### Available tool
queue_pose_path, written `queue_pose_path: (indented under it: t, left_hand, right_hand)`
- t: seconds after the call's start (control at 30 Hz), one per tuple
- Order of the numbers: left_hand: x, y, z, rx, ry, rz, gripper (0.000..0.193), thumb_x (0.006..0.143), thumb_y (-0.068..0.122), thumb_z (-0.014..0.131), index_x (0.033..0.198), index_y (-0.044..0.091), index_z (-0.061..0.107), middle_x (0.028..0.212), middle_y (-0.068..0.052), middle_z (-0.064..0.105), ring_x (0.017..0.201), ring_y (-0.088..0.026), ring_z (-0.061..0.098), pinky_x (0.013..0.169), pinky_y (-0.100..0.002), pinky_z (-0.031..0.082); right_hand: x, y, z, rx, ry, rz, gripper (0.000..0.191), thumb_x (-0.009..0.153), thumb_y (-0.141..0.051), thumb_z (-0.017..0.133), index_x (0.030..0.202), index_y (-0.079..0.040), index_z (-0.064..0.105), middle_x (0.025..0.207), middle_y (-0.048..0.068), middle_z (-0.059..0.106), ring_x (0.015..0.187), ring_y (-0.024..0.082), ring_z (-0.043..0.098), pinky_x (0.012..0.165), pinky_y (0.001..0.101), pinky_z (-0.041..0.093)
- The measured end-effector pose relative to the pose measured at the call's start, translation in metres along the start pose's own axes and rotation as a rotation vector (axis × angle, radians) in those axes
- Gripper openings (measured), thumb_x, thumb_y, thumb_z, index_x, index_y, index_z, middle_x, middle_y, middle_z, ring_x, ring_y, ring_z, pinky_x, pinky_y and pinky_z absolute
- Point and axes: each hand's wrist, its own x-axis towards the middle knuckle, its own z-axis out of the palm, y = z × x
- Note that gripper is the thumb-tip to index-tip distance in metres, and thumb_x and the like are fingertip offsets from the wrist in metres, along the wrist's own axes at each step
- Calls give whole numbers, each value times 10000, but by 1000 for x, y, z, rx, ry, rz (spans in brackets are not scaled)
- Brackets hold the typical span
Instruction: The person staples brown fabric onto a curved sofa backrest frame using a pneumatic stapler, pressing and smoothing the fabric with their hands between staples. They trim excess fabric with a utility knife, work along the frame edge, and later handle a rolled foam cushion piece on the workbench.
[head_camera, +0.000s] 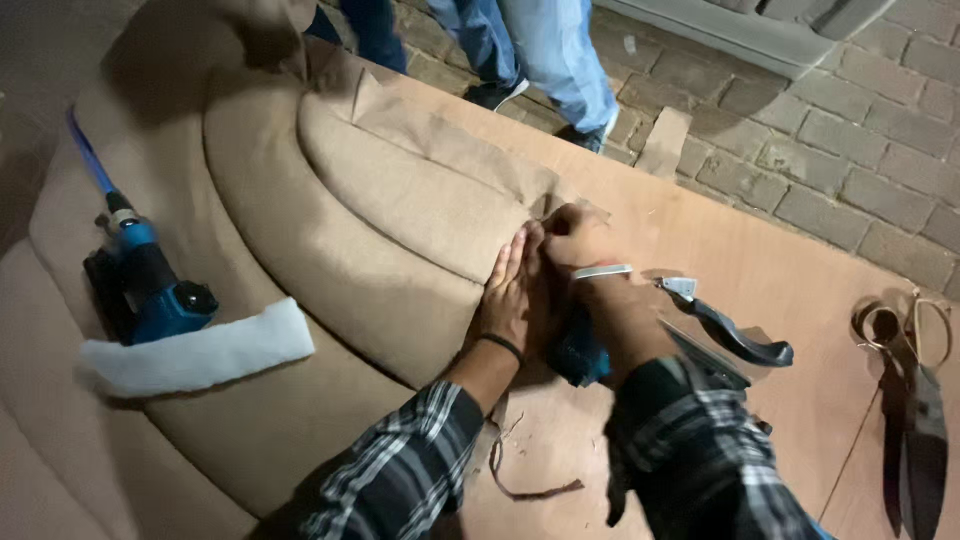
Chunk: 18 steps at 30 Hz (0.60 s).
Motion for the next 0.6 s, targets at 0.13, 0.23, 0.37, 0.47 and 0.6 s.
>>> queue_pose_path:
  t: [0.13, 0.23, 0.37, 0.47, 0.6]
  left_hand:
    - [11, 7, -9, 11, -357, -128, 932, 813, 342, 591, 1592, 62, 162, 1693, -101, 200, 1556, -232, 183, 1246, -389, 107]
    - [14, 12, -19, -221, -203, -151, 898, 858, 377, 593, 1605, 42, 225, 1682, -161, 240, 1561, -261, 209, 1273, -407, 114]
    - [17, 15, -26, -203, -213, -150, 886, 844, 358, 578, 1601, 36, 250, 1682, -166, 255, 1564, -254, 215, 1281, -403, 114]
    - [18, 14, -28, -211, -186, -149, 882, 848, 359, 571, 1603, 31, 256, 1684, -175, 260, 1563, -260, 219, 1284, -404, 114]
    - [20, 12, -28, 42, -259, -46, 981, 748, 379, 603, 1593, 20, 255, 1654, -170, 256, 1555, -293, 204, 1253, -421, 108]
  right_hand:
    - [-54, 1, -29, 87, 178, -195, 326, 796, -221, 788, 1093, -96, 742, 1112, 150, 669, 968, 330, 700, 838, 408, 571]
    - [-137, 22, -55, -170, 176, -4, 283, 838, -277, 793, 1059, -117, 721, 1095, 125, 700, 947, 316, 714, 826, 418, 574]
    - [-198, 50, -63, -285, 134, -249, 688, 623, -347, 878, 1179, -65, 586, 1071, 184, 689, 973, 408, 682, 795, 468, 558]
    - [-203, 53, -56, -504, 103, -192, 606, 801, -11, 645, 1377, -46, 461, 1228, 240, 677, 1045, 427, 699, 743, 442, 584]
    - [-181, 35, -70, -335, -53, 124, 844, 767, -201, 781, 1470, -53, 337, 1044, 249, 704, 965, 446, 694, 804, 493, 566]
